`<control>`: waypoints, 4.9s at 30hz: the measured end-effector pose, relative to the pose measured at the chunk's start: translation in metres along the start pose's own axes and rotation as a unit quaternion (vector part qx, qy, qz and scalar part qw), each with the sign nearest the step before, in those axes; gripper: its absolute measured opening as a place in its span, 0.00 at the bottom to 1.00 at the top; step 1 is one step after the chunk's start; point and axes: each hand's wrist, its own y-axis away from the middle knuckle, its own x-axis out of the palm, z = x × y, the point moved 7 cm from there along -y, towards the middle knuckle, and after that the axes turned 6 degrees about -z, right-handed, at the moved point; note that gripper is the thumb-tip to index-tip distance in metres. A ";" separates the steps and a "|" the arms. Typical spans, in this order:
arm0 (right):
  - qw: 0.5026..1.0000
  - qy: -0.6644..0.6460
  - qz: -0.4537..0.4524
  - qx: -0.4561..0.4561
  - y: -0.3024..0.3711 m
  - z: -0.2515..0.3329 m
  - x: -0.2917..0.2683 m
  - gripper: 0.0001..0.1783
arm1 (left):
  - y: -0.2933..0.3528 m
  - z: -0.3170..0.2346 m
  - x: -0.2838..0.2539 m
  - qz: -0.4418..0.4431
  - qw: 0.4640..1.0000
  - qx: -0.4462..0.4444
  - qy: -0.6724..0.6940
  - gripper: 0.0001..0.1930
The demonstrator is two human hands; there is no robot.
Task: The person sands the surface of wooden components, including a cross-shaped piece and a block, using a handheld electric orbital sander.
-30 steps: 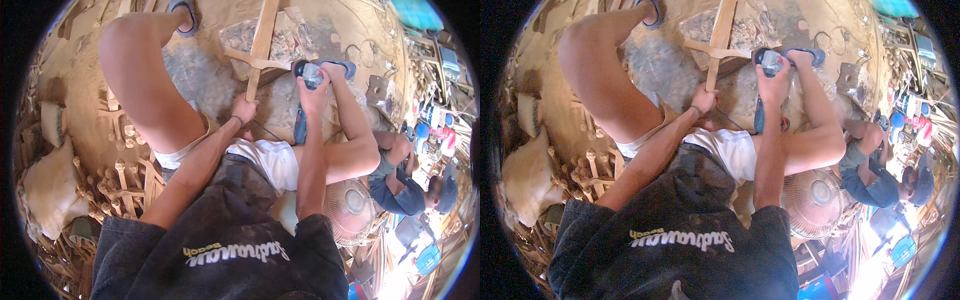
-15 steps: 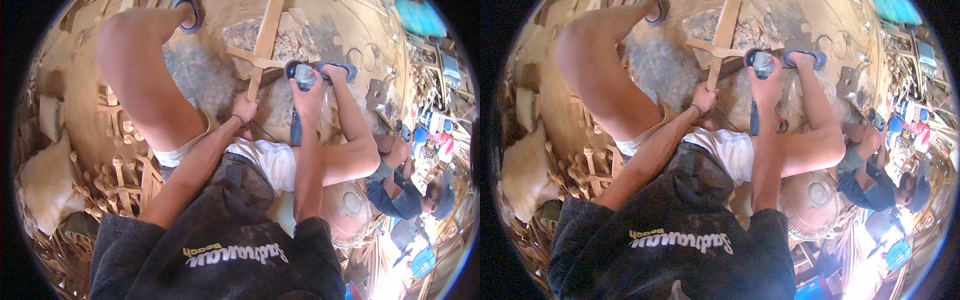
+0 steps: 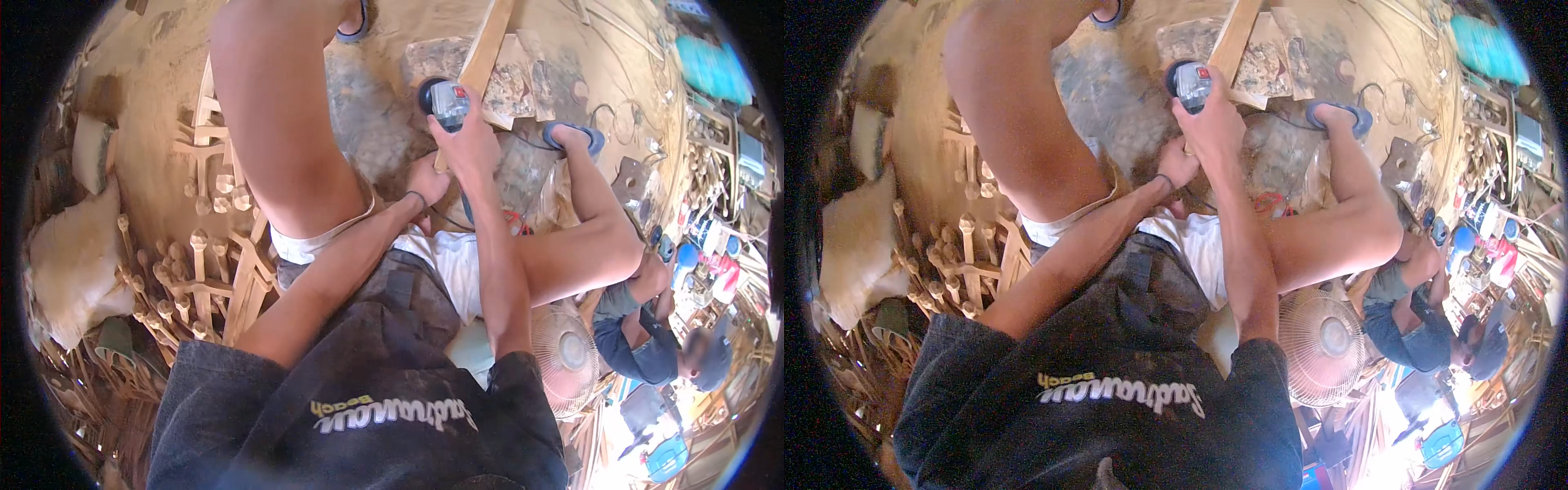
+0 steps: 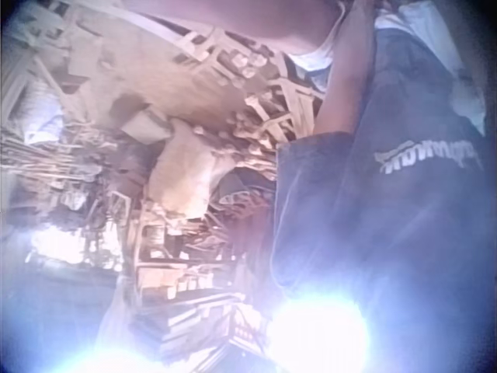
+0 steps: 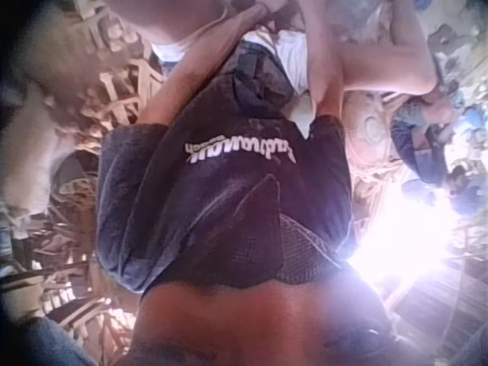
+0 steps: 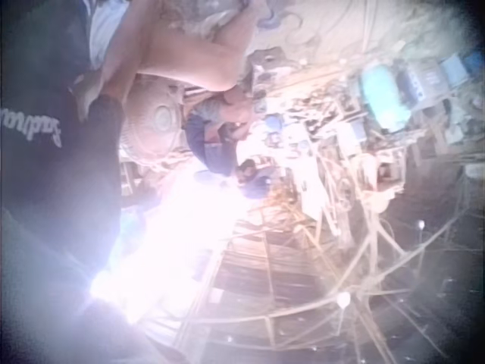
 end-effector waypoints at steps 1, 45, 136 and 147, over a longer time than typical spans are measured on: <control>1.000 0.000 -0.009 -0.014 -0.003 0.005 0.001 0.48 | 0.000 0.001 0.001 0.006 1.000 -0.005 0.005 0.21; 0.962 -0.159 -0.218 0.052 0.016 -0.081 -0.219 0.47 | 0.121 -0.096 -0.107 0.251 0.925 -0.216 0.188 0.13; 0.978 -0.106 -0.074 -0.161 -0.032 -0.057 -0.231 0.37 | 0.120 -0.074 -0.093 0.165 0.918 -0.340 0.120 0.25; 0.972 -0.051 0.178 -0.148 -0.004 0.015 -0.183 0.45 | 0.114 -0.076 -0.098 0.096 0.954 -0.276 0.072 0.13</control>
